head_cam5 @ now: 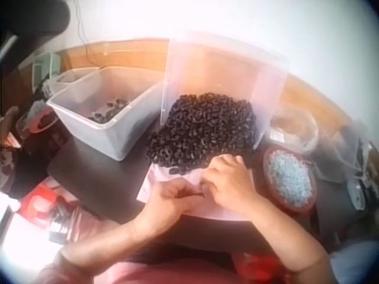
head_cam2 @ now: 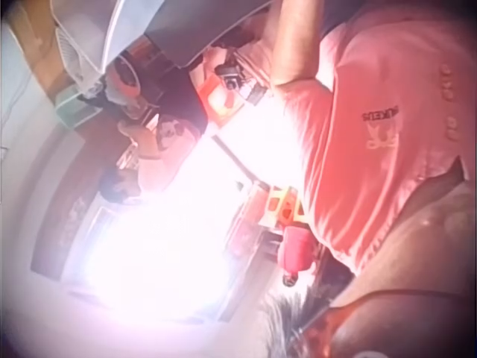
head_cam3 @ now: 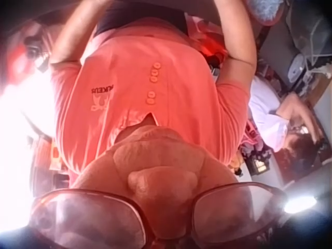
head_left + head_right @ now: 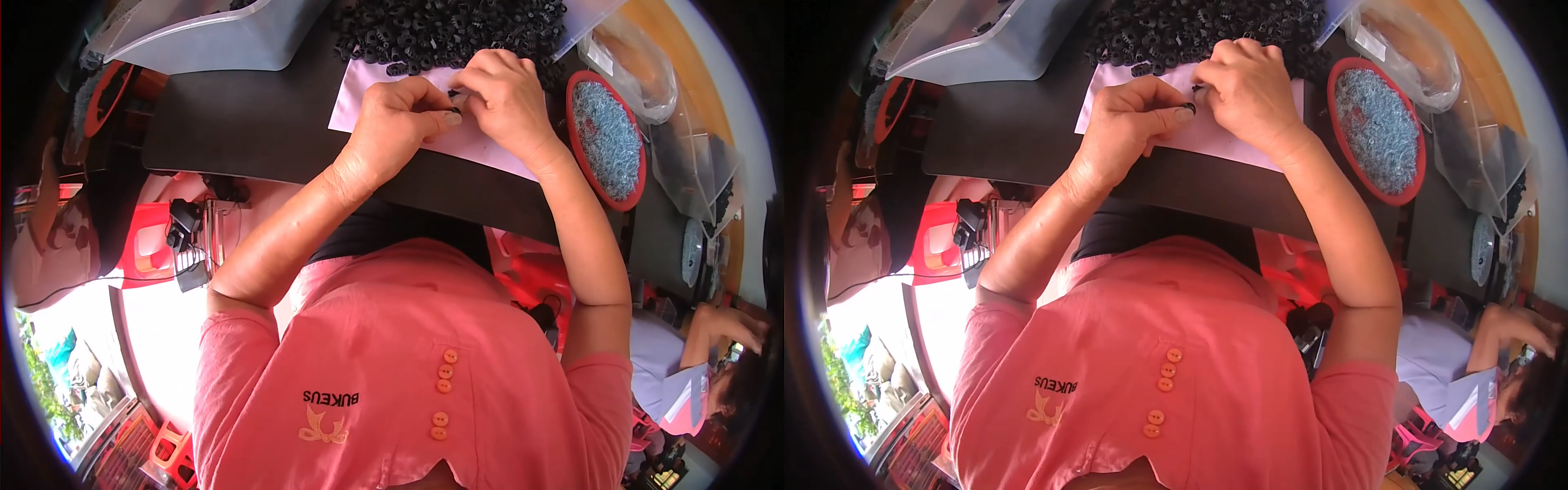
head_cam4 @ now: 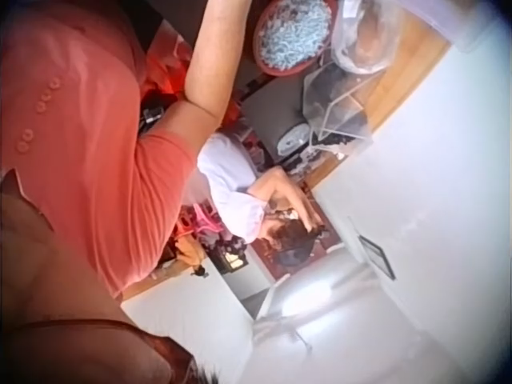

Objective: Assembling small black plastic components by manually inserting a small white part into each housing.

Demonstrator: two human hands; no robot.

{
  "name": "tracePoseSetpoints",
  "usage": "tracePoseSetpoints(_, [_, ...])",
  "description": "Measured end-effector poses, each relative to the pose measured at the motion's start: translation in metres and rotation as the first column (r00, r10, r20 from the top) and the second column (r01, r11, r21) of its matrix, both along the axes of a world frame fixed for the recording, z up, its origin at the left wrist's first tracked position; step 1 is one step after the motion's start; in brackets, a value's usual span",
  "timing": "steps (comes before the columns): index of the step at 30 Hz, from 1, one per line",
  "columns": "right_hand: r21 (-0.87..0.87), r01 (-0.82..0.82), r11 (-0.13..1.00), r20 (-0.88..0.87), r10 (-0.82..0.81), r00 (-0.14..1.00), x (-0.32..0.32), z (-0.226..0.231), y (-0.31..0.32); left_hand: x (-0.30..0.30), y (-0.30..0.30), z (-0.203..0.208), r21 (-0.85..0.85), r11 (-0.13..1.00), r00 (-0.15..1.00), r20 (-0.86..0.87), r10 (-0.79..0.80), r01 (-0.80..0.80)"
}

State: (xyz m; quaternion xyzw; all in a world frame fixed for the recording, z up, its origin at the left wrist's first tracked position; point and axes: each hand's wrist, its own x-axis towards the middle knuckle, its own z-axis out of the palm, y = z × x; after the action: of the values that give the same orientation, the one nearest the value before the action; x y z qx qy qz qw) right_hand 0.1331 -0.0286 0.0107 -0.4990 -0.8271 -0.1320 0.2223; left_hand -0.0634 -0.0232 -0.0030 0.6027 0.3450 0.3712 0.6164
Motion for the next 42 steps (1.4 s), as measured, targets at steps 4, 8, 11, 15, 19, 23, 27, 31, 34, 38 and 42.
tracePoseSetpoints(4, [0.008,-0.020,1.000,-0.015,0.020,1.000,-0.002,-0.011,-0.003,0.000,-0.001,0.003,-0.033,0.999,1.000,0.002,0.000,0.000])
tracePoseSetpoints(8, [0.088,0.009,0.996,-0.018,-0.008,1.000,-0.007,-0.014,-0.006,0.000,-0.002,0.003,-0.060,0.997,0.998,0.038,0.052,-0.050])
tracePoseSetpoints(11, [-0.223,-0.118,0.968,-0.596,-0.040,0.802,-0.008,-0.003,-0.014,0.000,0.000,0.005,-0.066,0.995,0.993,0.084,0.078,-0.073])
tracePoseSetpoints(15, [-0.394,-0.417,0.819,-0.885,-0.216,0.412,-0.014,0.021,-0.024,0.000,-0.001,0.006,-0.090,0.991,0.990,0.097,0.106,-0.097])
tracePoseSetpoints(19, [-0.358,-0.416,0.836,-0.910,-0.213,0.356,-0.019,0.020,-0.026,-0.001,0.000,0.006,-0.091,0.992,0.991,0.093,0.098,-0.090])
tracePoseSetpoints(23, [-0.374,-0.414,0.830,-0.904,-0.228,0.361,-0.018,0.021,-0.025,-0.001,-0.001,0.005,-0.061,0.994,0.989,0.109,0.097,-0.091])
tracePoseSetpoints(27, [-0.379,-0.403,0.833,-0.892,-0.212,0.399,-0.018,0.024,-0.026,-0.001,-0.001,0.006,-0.063,0.994,0.988,0.124,0.095,-0.087])
tracePoseSetpoints(31, [-0.358,-0.368,0.858,-0.850,-0.136,0.510,-0.020,0.029,-0.025,-0.002,-0.002,0.007,-0.048,0.995,0.991,0.100,0.091,-0.087])
tracePoseSetpoints(34, [-0.307,-0.323,0.895,-0.809,-0.067,0.584,-0.024,0.027,-0.024,-0.001,-0.002,0.006,-0.015,0.995,0.988,0.123,0.095,-0.094])
tracePoseSetpoints(38, [-0.217,-0.251,0.944,-0.747,0.005,0.665,-0.033,0.027,-0.029,-0.002,-0.001,0.004,-0.009,0.994,0.987,0.121,0.110,-0.110])
tracePoseSetpoints(42, [-0.191,-0.197,0.961,-0.737,-0.008,0.676,-0.034,0.027,-0.032,-0.001,-0.002,0.006,-0.039,0.991,0.985,0.114,0.128,-0.124])
